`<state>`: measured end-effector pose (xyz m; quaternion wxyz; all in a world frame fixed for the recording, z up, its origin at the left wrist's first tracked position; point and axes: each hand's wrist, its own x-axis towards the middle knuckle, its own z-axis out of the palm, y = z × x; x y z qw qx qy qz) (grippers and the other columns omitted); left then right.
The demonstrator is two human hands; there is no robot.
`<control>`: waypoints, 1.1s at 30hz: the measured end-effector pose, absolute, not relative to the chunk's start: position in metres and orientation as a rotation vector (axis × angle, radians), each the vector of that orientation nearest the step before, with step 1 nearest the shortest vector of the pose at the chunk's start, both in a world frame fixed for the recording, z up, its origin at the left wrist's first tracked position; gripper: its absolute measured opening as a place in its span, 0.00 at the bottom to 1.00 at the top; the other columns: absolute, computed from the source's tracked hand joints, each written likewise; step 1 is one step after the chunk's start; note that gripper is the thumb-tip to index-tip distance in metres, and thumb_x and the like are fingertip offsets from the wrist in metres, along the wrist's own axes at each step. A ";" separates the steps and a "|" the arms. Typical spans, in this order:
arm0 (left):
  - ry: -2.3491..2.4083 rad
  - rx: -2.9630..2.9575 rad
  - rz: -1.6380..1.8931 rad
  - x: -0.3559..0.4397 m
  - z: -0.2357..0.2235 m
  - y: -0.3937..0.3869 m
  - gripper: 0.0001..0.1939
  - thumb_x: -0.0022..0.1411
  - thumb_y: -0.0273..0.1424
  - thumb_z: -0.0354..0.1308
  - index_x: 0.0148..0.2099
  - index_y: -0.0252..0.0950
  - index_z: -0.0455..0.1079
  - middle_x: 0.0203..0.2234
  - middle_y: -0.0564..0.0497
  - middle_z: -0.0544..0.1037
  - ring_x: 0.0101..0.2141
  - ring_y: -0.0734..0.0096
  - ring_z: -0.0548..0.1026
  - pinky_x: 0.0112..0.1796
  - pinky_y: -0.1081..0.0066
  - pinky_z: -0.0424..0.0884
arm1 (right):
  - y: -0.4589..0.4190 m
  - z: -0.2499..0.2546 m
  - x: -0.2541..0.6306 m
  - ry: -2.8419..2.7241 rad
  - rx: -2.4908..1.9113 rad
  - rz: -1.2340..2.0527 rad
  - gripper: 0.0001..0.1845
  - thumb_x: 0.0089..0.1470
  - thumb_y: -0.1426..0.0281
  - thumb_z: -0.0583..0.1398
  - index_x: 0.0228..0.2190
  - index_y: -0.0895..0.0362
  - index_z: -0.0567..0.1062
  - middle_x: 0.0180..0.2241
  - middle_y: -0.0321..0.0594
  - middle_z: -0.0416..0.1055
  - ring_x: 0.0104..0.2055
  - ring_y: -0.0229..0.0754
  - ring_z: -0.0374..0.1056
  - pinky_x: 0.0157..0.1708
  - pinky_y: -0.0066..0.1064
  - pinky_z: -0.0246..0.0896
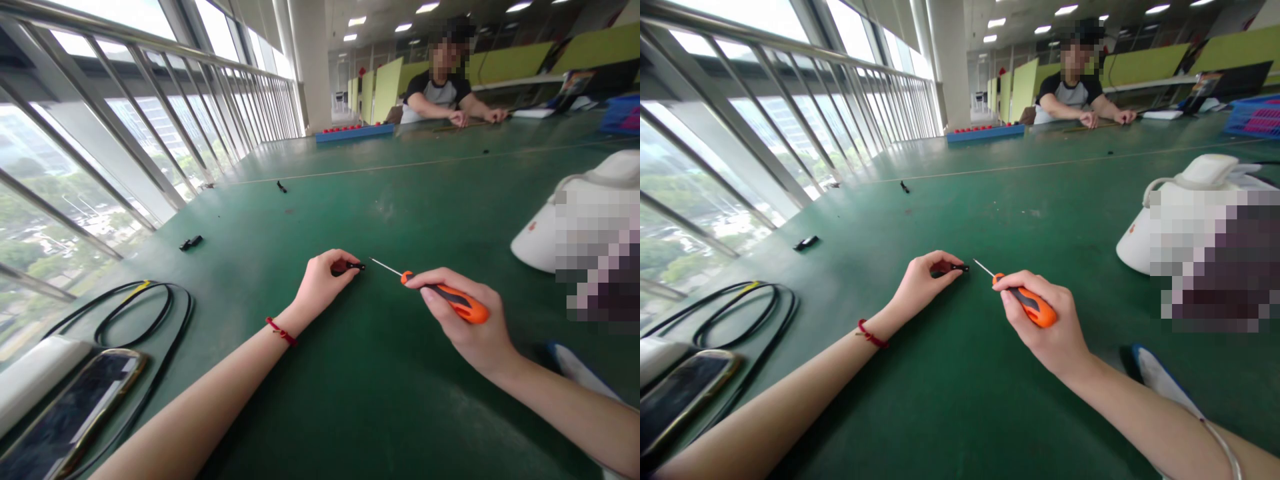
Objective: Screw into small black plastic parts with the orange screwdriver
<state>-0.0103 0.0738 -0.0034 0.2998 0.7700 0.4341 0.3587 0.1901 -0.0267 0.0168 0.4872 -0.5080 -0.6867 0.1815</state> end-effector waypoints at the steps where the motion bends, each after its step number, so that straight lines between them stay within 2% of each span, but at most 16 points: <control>1: 1.164 2.050 0.947 -0.011 -0.004 0.073 0.08 0.56 0.32 0.59 0.38 0.36 0.75 0.32 0.49 0.79 0.32 0.68 0.76 0.37 0.69 0.73 | -0.027 0.017 0.190 -1.672 -1.236 0.436 0.07 0.56 0.68 0.55 0.30 0.53 0.74 0.26 0.34 0.72 0.21 0.34 0.62 0.22 0.28 0.57; 18: 1.198 2.101 0.936 -0.011 -0.003 0.072 0.08 0.56 0.31 0.60 0.38 0.36 0.77 0.32 0.49 0.80 0.33 0.67 0.76 0.38 0.68 0.73 | -0.029 0.018 0.189 -1.727 -1.202 0.493 0.08 0.55 0.69 0.55 0.28 0.53 0.74 0.23 0.33 0.70 0.21 0.34 0.63 0.22 0.28 0.57; 22: 1.204 2.126 0.931 -0.011 -0.003 0.072 0.07 0.55 0.31 0.60 0.37 0.37 0.77 0.31 0.50 0.79 0.32 0.68 0.76 0.37 0.69 0.73 | -0.028 0.015 0.189 -1.674 -1.211 0.516 0.05 0.55 0.68 0.56 0.33 0.52 0.72 0.29 0.36 0.73 0.26 0.37 0.68 0.26 0.29 0.61; 25: 1.197 2.145 0.945 -0.011 -0.003 0.072 0.07 0.55 0.30 0.60 0.37 0.37 0.77 0.31 0.50 0.79 0.31 0.69 0.76 0.36 0.69 0.72 | -0.026 0.013 0.188 -1.568 -1.195 0.465 0.10 0.52 0.69 0.59 0.39 0.51 0.69 0.31 0.37 0.71 0.31 0.39 0.69 0.31 0.30 0.64; 27: 1.184 2.159 0.949 -0.011 -0.003 0.072 0.07 0.56 0.30 0.60 0.37 0.37 0.77 0.31 0.50 0.79 0.31 0.69 0.76 0.35 0.70 0.72 | -0.025 0.013 0.188 -1.527 -1.191 0.456 0.13 0.51 0.69 0.59 0.41 0.51 0.68 0.29 0.36 0.68 0.29 0.39 0.67 0.31 0.30 0.65; 31: 1.167 2.189 0.946 -0.011 -0.004 0.072 0.07 0.56 0.30 0.60 0.38 0.36 0.77 0.31 0.50 0.79 0.31 0.70 0.75 0.36 0.71 0.72 | -0.026 0.014 0.187 -1.544 -1.247 0.493 0.04 0.53 0.66 0.59 0.33 0.52 0.70 0.25 0.35 0.68 0.25 0.37 0.66 0.23 0.28 0.61; 33: 1.162 2.195 0.943 -0.011 -0.004 0.072 0.07 0.56 0.29 0.59 0.38 0.36 0.76 0.32 0.50 0.79 0.32 0.70 0.75 0.36 0.71 0.72 | -0.025 0.013 0.186 -1.513 -1.213 0.410 0.04 0.52 0.66 0.60 0.32 0.52 0.71 0.25 0.35 0.68 0.25 0.37 0.66 0.24 0.28 0.62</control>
